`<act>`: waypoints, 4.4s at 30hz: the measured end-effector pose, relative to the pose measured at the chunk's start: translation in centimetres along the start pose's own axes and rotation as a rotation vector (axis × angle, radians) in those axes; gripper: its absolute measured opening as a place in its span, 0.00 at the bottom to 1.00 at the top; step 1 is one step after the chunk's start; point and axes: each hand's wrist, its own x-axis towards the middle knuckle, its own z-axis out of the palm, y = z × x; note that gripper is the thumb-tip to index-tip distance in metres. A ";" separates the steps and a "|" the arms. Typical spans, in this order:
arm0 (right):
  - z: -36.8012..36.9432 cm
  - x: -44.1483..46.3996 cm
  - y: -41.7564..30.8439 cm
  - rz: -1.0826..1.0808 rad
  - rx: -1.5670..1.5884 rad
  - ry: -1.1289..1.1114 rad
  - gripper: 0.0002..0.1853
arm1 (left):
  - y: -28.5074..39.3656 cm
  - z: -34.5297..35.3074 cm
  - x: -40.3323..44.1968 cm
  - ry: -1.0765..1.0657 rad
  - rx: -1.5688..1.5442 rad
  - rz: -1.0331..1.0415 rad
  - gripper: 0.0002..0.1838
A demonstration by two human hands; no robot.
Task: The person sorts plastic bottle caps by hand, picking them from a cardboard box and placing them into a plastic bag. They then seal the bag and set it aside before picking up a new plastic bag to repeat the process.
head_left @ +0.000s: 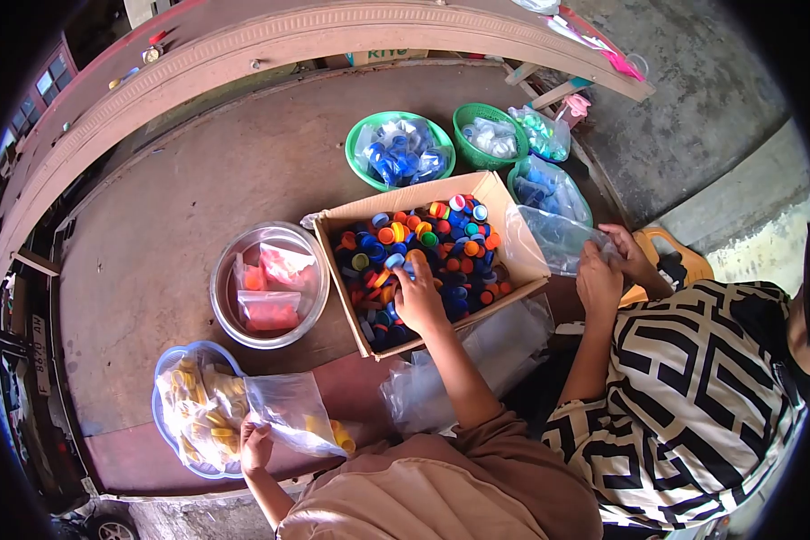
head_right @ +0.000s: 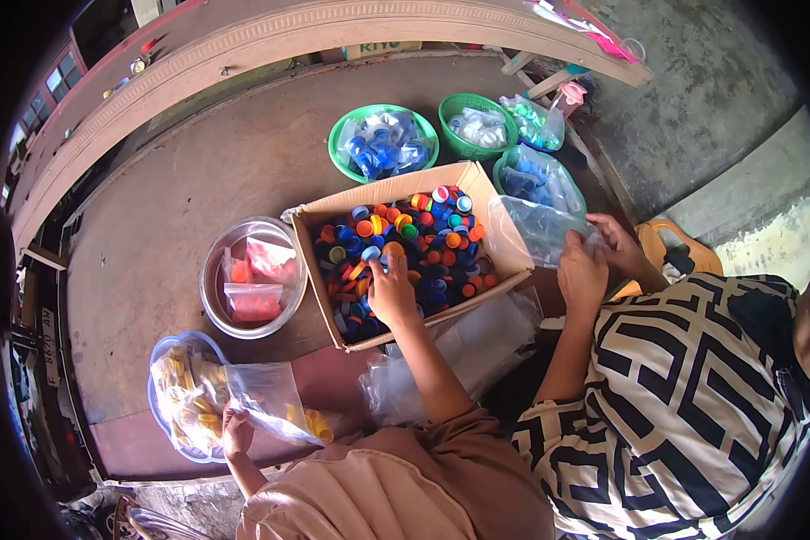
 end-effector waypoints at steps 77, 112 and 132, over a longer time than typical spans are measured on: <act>-3.5 6.3 -3.6 -0.206 -0.302 -0.143 0.23 | 0.2 0.5 0.0 0.050 -0.046 0.022 0.16; 4.0 9.5 -3.3 -0.494 -0.377 -0.134 0.23 | 0.4 1.0 0.1 -0.042 -0.076 -0.006 0.16; -2.9 6.3 3.5 0.171 -0.376 -0.298 0.30 | 0.8 1.3 0.4 -0.168 -0.087 -0.031 0.15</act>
